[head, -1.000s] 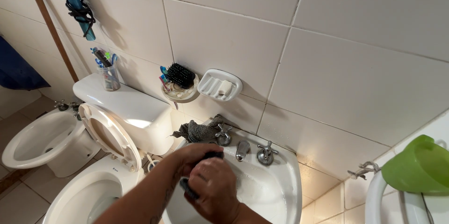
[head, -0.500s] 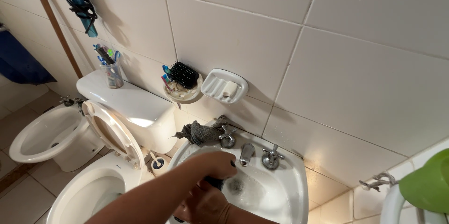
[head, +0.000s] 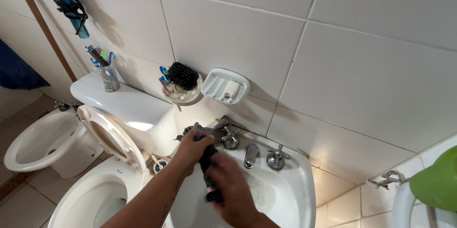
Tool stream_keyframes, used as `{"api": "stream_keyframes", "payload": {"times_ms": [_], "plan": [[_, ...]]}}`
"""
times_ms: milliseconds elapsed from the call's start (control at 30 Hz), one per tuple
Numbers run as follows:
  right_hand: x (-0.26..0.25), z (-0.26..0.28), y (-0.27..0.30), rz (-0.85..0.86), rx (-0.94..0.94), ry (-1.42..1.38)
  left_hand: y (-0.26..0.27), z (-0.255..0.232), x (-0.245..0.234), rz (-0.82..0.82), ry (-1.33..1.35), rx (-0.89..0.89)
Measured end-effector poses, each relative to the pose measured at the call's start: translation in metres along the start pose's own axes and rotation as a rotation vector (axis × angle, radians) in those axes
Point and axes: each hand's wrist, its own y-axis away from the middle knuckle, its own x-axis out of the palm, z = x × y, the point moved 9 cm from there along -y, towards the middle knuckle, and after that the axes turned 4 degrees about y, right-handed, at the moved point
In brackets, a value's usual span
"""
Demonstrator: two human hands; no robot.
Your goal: Hand-washing a dark cloth in a bathroom sink, including scrubbing, rinsing, and wringing.
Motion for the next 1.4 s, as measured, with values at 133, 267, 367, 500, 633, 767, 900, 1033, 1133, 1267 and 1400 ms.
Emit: {"api": "stream_keyframes", "payload": {"times_ms": [133,267,367,500,633,767,900,1033,1133,1267,1400], "plan": [[0.020,-0.071,0.074,-0.151,0.778,-0.293,0.065,-0.039,-0.021,-0.121,0.223,0.128],[0.040,-0.068,0.104,-0.456,1.556,-1.111,0.106,-0.055,-0.019,-0.129,0.038,0.427],[0.048,-0.051,0.091,-0.334,1.678,-1.480,0.139,-0.065,-0.007,-0.100,-0.064,0.828],[0.034,-0.062,0.093,-0.676,1.740,-1.703,0.193,-0.068,0.010,0.044,-0.084,1.223],[0.023,-0.090,0.085,-0.752,1.605,-1.630,0.203,-0.043,0.020,0.135,-0.135,1.245],[0.022,-0.073,0.067,-0.596,1.504,-1.796,0.209,-0.032,0.016,0.162,-0.098,1.184],[0.036,-0.083,0.093,-0.550,1.612,-1.743,0.173,-0.003,0.005,0.097,0.044,0.752],[0.041,-0.103,0.116,-0.607,1.581,-1.593,0.146,0.008,-0.004,0.088,0.308,0.412],[0.033,-0.112,0.120,-0.624,1.494,-1.524,0.135,0.005,0.003,0.103,0.407,0.017],[0.009,-0.126,0.098,-0.696,1.256,-1.514,0.119,0.001,0.021,0.186,0.497,-0.086],[-0.036,-0.131,0.080,-0.856,1.238,-1.240,0.136,-0.053,0.003,0.027,0.192,0.278]]}}
